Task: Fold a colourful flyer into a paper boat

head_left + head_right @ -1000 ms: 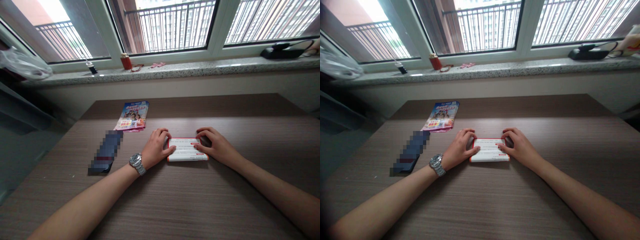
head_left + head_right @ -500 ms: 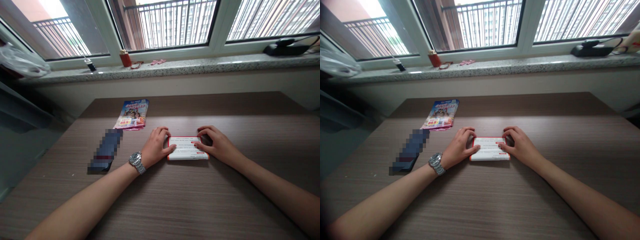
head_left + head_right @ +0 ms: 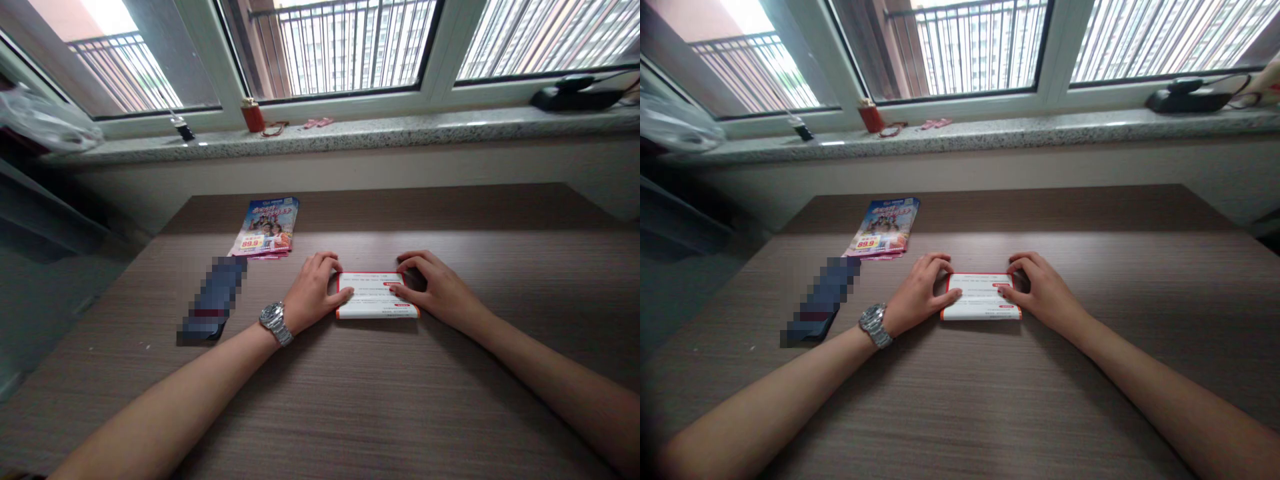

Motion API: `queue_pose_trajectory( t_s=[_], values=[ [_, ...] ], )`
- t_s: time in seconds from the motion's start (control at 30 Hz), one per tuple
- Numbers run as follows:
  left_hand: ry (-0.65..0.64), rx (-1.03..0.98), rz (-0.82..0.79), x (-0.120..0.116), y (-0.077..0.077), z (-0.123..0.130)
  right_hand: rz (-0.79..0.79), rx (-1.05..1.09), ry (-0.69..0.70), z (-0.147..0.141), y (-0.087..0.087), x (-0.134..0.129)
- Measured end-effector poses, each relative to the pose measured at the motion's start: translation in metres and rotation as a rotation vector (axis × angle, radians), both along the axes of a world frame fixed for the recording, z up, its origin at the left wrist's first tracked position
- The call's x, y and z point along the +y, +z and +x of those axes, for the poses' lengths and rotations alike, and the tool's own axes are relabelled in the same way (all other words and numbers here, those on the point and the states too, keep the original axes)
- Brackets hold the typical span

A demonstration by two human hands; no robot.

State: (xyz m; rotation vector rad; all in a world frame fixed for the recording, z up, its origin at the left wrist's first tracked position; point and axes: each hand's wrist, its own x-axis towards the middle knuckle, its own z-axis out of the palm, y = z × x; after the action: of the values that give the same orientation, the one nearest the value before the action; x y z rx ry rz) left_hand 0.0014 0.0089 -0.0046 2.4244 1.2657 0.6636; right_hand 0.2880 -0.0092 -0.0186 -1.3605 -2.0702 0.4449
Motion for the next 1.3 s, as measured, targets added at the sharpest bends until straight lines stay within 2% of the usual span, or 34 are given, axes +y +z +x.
queue_pose_trajectory(
  t_s=[1.3],
  values=[
    [0.005, -0.007, -0.01, -0.0002, 0.0026, 0.0001, -0.005, 0.013, 0.0, -0.002, 0.0028, -0.001]
  ],
)
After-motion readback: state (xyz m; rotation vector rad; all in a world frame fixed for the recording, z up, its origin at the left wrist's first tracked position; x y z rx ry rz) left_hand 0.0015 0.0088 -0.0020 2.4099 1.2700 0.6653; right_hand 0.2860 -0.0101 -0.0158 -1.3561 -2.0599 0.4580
